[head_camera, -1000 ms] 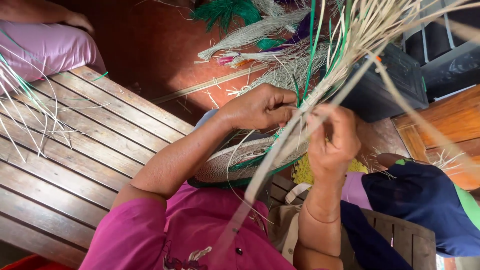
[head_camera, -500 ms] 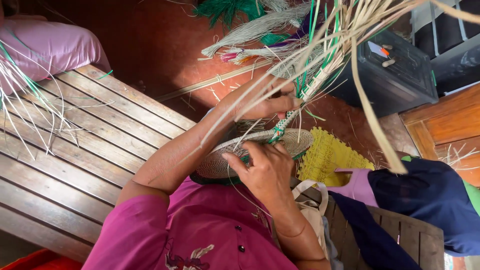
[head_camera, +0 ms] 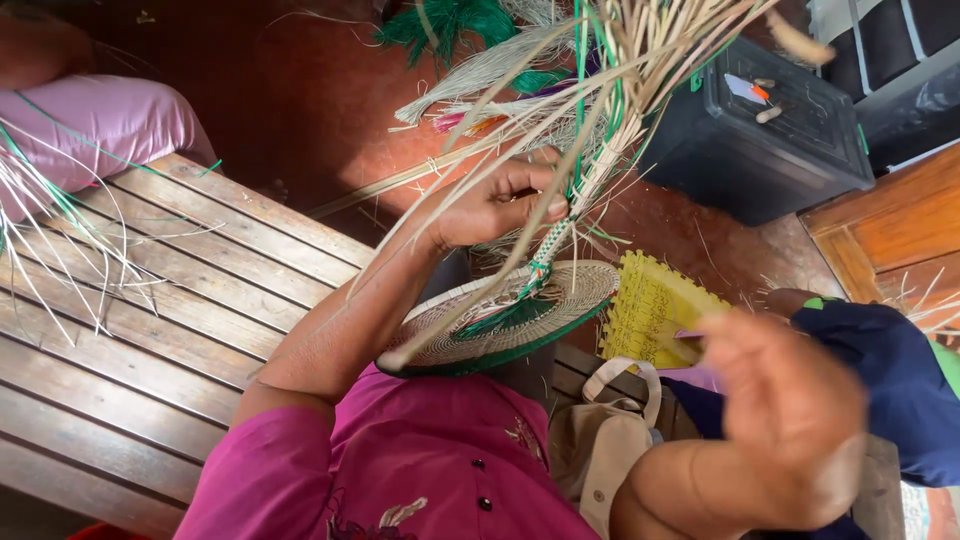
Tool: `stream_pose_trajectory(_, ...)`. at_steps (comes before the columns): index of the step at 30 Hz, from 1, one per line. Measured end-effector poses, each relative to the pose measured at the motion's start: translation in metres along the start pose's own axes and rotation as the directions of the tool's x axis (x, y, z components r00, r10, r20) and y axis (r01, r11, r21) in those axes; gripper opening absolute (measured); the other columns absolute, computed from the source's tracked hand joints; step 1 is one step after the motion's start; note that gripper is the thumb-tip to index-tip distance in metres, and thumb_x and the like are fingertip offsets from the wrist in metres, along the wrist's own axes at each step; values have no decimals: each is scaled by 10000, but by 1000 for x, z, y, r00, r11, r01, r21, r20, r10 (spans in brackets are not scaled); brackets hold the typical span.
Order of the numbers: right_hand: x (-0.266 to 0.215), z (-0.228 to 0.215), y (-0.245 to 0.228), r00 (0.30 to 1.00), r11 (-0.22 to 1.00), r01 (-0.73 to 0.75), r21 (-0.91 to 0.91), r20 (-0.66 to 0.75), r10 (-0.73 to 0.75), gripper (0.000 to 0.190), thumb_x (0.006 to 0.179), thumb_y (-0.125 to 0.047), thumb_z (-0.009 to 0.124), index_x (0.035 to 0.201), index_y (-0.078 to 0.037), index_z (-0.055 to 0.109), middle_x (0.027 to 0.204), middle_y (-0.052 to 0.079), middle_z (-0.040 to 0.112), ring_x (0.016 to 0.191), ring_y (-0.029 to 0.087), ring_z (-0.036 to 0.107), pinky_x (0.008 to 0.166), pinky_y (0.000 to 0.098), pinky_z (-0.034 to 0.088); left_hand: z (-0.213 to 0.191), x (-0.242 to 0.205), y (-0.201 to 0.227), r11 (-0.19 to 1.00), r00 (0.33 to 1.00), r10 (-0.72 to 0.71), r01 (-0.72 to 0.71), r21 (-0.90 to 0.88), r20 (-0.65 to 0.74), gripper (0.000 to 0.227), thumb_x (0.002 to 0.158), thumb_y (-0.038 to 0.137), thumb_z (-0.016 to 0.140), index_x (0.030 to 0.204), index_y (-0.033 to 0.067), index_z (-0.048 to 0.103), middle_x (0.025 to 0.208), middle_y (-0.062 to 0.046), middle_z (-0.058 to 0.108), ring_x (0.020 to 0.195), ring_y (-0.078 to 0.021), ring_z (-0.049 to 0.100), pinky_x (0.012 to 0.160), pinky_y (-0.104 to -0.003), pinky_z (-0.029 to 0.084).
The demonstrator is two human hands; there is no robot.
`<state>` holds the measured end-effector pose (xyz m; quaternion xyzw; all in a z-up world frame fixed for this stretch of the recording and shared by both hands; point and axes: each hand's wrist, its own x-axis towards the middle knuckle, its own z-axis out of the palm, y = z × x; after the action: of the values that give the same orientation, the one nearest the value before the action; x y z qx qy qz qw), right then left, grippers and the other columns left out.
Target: Weaving a circular fan base using green and natural colored plant fibers.
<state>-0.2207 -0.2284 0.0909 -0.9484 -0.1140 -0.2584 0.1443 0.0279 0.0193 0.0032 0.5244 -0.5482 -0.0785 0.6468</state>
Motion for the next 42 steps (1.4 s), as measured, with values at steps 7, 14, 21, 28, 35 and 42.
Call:
stream_pose_trajectory(7,86,45,63,990,966,102,-237,-69,-122,202,1194,-74,600,1112,-15,776,974,143,697,910,370,608,846,470,424,2,-8,40,995,995,-71,66,70,70,339,1072,334,468,796,148,405,757,65,268,689,-65,293,616,-258,237)
stream_pose_trajectory(14,95,80,-3,947,912,321,257,-95,-306,285,1071,-177,613,1256,31,675,1282,167,681,1240,337,622,1154,496,372,9,-16,48,976,988,-149,153,153,-39,322,1068,340,474,816,146,417,748,70,303,696,-66,316,619,-270,286)
stream_pose_trajectory(21,102,90,-5,932,890,361,278,-75,-355,184,984,-180,755,1059,-21,699,953,46,709,904,220,652,1112,461,367,4,-19,48,983,994,-106,108,148,-15,260,1076,315,485,942,99,542,830,47,404,775,-90,387,714,-260,355)
stream_pose_trajectory(28,103,85,0,928,885,365,287,-39,-370,83,999,-113,738,1014,-32,734,905,50,702,884,238,597,1029,404,389,7,-20,53,982,983,-183,184,-37,9,193,1073,281,505,1097,93,546,765,60,370,687,-52,360,624,-206,365)
stream_pose_trajectory(35,107,82,-2,922,875,340,344,60,-382,124,1065,-135,620,1081,-36,694,1001,42,675,956,236,605,977,413,406,4,-21,46,962,969,-244,246,-121,35,223,1057,247,528,1165,56,564,875,10,514,748,-79,561,549,-256,629)
stream_pose_trajectory(42,100,84,2,920,862,328,386,74,-384,221,1069,-97,598,1243,12,678,1042,106,650,980,278,588,917,413,463,3,-21,50,953,963,-266,270,-138,48,211,1052,258,536,1166,83,566,892,15,522,747,-73,568,593,-231,606)
